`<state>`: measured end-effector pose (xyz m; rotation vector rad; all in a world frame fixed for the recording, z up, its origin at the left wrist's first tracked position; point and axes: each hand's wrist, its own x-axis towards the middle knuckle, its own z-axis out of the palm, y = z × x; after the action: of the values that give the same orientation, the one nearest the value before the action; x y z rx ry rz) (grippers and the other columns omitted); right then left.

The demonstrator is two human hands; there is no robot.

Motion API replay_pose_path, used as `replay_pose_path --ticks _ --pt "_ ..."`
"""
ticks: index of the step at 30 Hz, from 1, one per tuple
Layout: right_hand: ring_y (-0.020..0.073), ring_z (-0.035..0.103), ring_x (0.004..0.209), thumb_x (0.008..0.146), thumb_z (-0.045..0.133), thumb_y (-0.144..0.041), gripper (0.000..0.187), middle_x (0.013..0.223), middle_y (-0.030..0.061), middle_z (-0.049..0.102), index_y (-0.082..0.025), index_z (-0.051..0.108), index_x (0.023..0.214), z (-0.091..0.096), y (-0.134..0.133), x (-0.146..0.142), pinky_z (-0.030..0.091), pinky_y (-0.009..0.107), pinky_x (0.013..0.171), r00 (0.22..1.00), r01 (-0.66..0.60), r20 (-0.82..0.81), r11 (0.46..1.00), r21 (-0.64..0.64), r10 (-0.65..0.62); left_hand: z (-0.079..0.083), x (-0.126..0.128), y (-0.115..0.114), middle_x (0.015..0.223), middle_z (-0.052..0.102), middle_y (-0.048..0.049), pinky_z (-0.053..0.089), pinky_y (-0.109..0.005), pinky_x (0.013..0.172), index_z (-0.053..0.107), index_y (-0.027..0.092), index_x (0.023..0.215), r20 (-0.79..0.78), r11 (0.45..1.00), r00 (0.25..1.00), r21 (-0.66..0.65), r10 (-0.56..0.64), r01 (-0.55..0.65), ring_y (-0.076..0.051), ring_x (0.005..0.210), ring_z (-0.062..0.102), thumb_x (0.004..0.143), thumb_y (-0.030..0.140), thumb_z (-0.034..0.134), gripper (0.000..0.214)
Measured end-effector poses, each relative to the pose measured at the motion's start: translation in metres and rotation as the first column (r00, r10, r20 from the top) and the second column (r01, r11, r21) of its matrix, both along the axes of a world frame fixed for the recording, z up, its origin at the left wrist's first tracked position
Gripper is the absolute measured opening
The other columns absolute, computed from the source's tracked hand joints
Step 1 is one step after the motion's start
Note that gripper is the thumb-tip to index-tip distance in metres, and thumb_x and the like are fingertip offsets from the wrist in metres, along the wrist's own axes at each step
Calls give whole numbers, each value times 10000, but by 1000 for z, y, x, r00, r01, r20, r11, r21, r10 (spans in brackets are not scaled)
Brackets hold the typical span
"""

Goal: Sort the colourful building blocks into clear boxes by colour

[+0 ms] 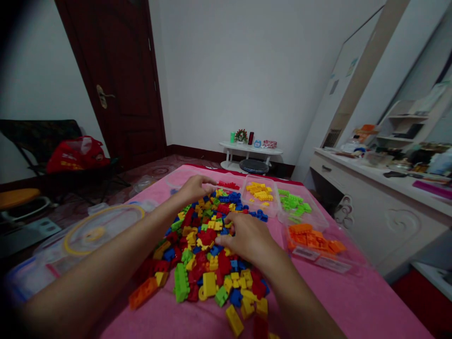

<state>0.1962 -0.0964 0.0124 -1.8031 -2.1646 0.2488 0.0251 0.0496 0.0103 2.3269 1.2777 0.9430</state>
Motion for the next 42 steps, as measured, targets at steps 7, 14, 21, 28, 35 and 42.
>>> replay_pose_path --ticks 7,14,21,28,35,42 --pt "184 596 789 675 576 -261 271 908 38 675 -230 658 931 -7 3 0 377 256 651 997 -3 74 1000 19 2 -9 0 -30 951 688 -26 430 -233 791 696 196 960 -84 968 964 -8 -252 253 -159 872 603 727 257 593 262" --pt "182 594 789 739 530 -326 233 914 44 682 -212 662 893 -1 15 8 377 250 632 994 107 6 979 171 -110 -5 2 -59 767 677 -5 354 -208 549 698 215 906 -369 899 820 -186 -438 396 -139 648 562 562 367 738 379" --pt "190 598 746 748 528 -391 294 858 54 680 -229 669 948 -18 31 36 378 263 626 968 236 43 954 185 -248 -11 7 -56 625 593 6 305 -215 517 675 163 827 -298 943 896 -156 -329 294 -112 563 478 626 221 661 210" --pt "158 578 664 744 499 -375 251 748 33 665 -222 687 808 -19 32 40 351 240 568 969 230 73 971 71 -235 6 5 -56 577 517 40 386 -179 491 603 133 737 549 704 812 -496 -199 508 -62 490 461 672 231 661 131" --pt "181 563 592 662 575 -422 225 635 44 638 -217 665 659 -20 33 62 292 252 486 913 337 253 941 -20 -321 2 9 -45 595 568 -23 409 -118 408 566 104 789 795 328 415 -574 442 750 -63 474 526 786 102 506 61" --pt "131 508 499 644 568 -313 148 531 12 587 -207 629 561 -22 31 57 264 236 470 928 280 266 959 -33 -262 -3 11 -48 690 602 -79 410 -140 357 580 117 954 783 153 459 -560 419 815 -109 497 569 810 296 457 261"
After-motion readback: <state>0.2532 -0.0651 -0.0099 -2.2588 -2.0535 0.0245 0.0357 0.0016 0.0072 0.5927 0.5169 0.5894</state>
